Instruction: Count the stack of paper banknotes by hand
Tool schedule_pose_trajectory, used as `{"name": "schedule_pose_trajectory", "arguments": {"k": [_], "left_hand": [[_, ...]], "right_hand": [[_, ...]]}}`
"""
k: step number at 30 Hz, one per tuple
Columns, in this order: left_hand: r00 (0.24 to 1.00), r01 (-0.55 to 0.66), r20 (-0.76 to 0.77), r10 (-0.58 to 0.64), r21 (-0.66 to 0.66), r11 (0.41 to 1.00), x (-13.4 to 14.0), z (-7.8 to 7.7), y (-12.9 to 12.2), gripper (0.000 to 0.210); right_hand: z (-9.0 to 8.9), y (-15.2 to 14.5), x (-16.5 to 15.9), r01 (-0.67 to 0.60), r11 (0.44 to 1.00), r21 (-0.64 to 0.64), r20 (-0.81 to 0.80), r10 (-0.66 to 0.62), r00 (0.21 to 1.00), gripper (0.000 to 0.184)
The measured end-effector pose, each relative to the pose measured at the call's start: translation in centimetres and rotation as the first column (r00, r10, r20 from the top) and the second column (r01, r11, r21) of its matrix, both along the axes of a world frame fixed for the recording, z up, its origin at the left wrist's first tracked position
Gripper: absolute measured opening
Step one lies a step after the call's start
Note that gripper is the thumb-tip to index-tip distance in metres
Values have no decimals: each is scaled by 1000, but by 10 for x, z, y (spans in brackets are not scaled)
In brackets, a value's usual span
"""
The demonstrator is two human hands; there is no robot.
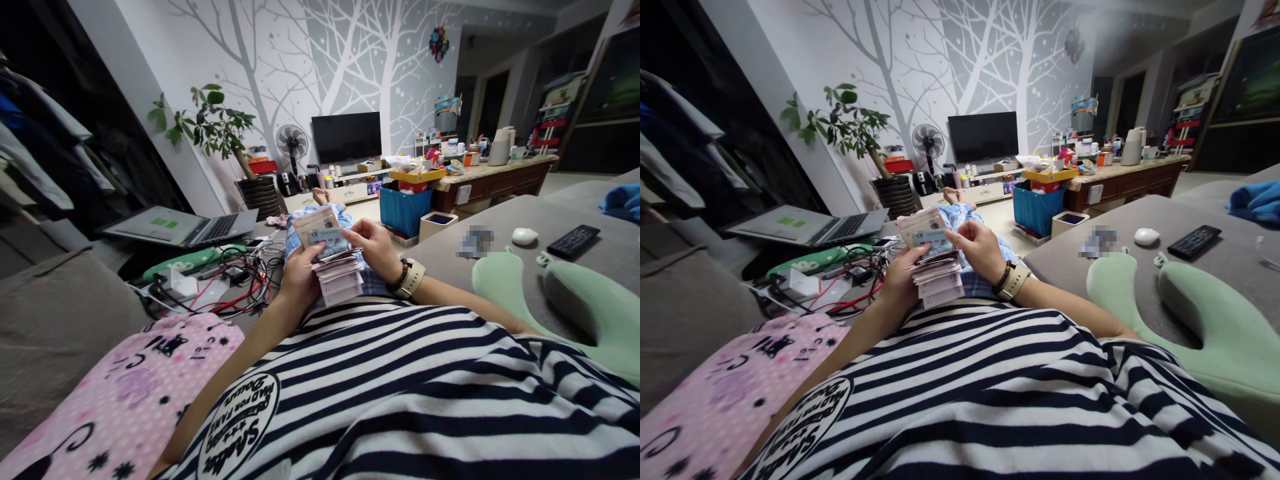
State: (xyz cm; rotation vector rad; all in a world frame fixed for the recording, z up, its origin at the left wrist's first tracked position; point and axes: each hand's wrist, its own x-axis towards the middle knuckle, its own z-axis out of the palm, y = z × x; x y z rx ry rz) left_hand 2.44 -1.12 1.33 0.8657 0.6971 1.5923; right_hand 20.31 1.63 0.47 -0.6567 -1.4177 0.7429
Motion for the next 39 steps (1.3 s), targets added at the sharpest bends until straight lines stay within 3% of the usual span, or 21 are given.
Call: {"name": "schedule_pose_trajectory", "arguments": {"k": [5, 12, 20, 27, 32, 39], "left_hand": [[999, -33, -24, 33, -2, 999, -2, -1, 2, 52], [999, 29, 36, -29, -3, 1000, -3, -8, 19, 38], [996, 37, 79, -36, -7, 999, 7, 0, 11, 41], [995, 97, 40, -95, -59, 993, 5, 1, 11, 42], [996, 92, -18, -92, 2, 996, -1, -4, 10, 36], [991, 121, -62, -119, 28, 992, -3, -4, 5, 49]], "right_hand": [[-1, 6, 1, -18, 998, -54, 54, 20, 998, 76], [4, -1, 1, -54, 998, 13, 34, 54, 998, 78], [8, -10, 0, -145, 987, 75, 13, 144, 989, 80], [8, -12, -1, -201, 978, 65, 29, 199, 980, 76], [8, -14, -1, -208, 975, 77, 33, 206, 978, 73], [8, -16, -1, -204, 973, 111, 42, 200, 979, 78]]}}
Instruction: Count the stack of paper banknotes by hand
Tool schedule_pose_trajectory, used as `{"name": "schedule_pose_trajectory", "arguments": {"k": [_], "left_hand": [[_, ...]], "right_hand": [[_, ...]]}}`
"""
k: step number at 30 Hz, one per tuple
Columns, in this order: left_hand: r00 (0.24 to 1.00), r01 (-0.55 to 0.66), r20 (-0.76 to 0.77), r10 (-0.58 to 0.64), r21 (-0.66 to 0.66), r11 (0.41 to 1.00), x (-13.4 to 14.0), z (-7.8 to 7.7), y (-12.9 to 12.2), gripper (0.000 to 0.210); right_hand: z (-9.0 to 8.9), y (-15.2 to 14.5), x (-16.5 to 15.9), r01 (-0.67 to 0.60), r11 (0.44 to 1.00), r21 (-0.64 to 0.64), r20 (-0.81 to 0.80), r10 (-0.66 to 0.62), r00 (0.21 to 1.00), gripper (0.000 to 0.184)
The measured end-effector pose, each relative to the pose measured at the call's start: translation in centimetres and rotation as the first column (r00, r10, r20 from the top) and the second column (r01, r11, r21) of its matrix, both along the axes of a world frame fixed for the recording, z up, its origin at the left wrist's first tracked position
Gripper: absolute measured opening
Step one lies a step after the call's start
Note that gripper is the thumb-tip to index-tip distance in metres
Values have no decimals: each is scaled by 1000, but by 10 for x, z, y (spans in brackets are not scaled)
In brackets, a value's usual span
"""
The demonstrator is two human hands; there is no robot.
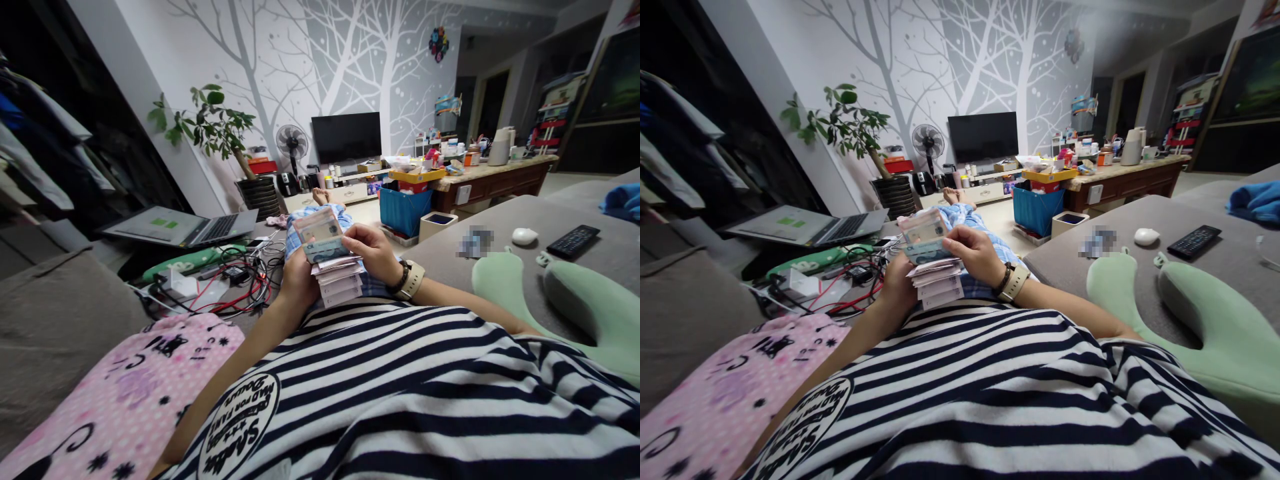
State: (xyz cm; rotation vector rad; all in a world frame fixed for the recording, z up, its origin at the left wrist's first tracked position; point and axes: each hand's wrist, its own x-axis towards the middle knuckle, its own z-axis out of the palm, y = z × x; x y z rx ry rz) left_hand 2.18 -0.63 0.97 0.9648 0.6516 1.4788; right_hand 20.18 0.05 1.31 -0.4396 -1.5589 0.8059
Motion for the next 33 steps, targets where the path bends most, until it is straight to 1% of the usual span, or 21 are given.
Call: {"name": "schedule_pose_trajectory", "arguments": {"k": [5, 9, 13, 19, 22, 28, 33], "left_hand": [[1000, 27, 10, -27, -7, 1000, 4, 6, -6, 62], [999, 42, 17, -42, -25, 999, 6, 11, -12, 63], [996, 85, 26, -85, -25, 996, 4, 11, -14, 63], [994, 97, 52, -95, -45, 994, 4, 9, -11, 53], [992, 97, 81, -92, -52, 994, 5, 9, -9, 54], [996, 50, 81, -45, -49, 998, 2, 5, -3, 49], [998, 23, 69, -15, -107, 994, -6, 1, 4, 44]], "right_hand": [[0, -1, -1, 11, 1000, 8, 12, -11, 1000, 79], [-1, -1, -1, 9, 1000, 10, 5, -9, 1000, 80], [-4, 1, 0, -2, 1000, 21, 22, 2, 1000, 81], [-7, 6, 1, -22, 998, 52, 24, 21, 999, 79], [-8, 7, 1, -27, 998, 53, 24, 25, 999, 79], [-8, 6, 2, -3, 996, 84, 53, -1, 999, 81], [-7, 7, 3, 9, 993, 114, 80, -18, 997, 85]]}}
